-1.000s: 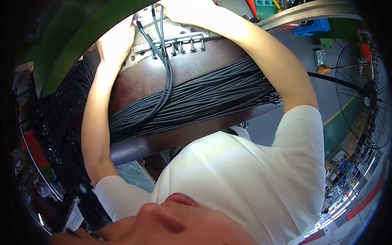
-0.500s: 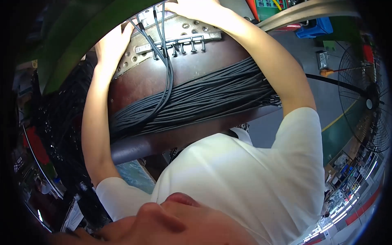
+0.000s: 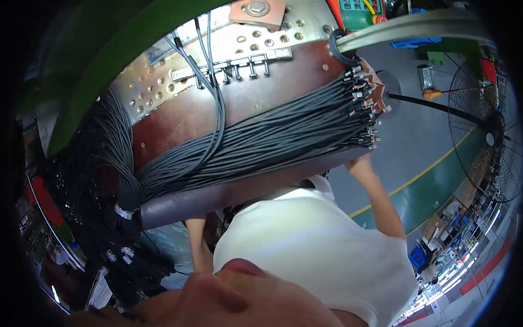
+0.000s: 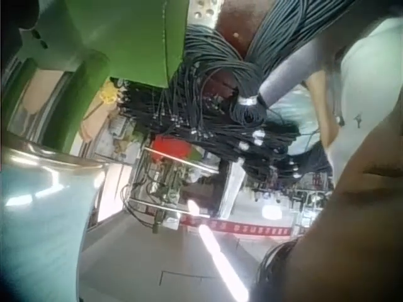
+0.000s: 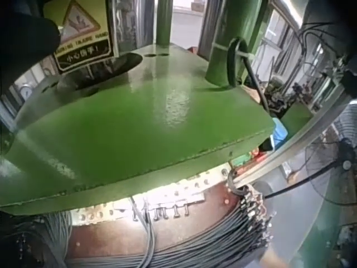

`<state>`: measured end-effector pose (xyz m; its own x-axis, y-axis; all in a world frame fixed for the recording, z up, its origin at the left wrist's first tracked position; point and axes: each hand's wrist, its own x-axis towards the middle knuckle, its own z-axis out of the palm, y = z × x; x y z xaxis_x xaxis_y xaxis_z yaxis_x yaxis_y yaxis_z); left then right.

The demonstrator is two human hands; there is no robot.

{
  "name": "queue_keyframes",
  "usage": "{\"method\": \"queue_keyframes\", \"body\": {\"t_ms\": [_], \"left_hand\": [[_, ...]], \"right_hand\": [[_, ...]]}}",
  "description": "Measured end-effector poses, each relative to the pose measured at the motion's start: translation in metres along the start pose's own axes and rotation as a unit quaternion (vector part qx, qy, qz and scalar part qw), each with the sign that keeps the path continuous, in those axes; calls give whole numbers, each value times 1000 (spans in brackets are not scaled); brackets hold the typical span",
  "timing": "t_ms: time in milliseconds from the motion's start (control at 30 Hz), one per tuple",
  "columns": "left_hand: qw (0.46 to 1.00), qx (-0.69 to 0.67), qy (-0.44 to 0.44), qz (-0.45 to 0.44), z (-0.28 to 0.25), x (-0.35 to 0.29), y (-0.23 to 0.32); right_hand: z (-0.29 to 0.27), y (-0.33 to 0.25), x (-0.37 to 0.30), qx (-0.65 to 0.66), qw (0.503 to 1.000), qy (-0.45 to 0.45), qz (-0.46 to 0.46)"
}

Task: The person is assembling and connecting black cables into a testing or processing machine at a workbench.

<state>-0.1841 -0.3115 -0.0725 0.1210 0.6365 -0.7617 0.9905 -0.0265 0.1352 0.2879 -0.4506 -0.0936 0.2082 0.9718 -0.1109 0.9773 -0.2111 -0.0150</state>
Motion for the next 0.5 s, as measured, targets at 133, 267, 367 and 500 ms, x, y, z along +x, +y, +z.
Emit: {"method": "queue_keyframes", "body": {"t_ms": [133,267,367,500], "left_hand": [[969,37,201,139,93,31,-70],[916,73,323,227,117,47,-93],[923,84,302,222,96,42,-74],[933,94,278,207,65,37,-48]], "right_hand": [[63,8,-4,248,962,-32,105],[49,5,-1,195,977,-35,76],[39,-1,1,177,979,-53,87],[45,1,4,184,982,21,36]]}}
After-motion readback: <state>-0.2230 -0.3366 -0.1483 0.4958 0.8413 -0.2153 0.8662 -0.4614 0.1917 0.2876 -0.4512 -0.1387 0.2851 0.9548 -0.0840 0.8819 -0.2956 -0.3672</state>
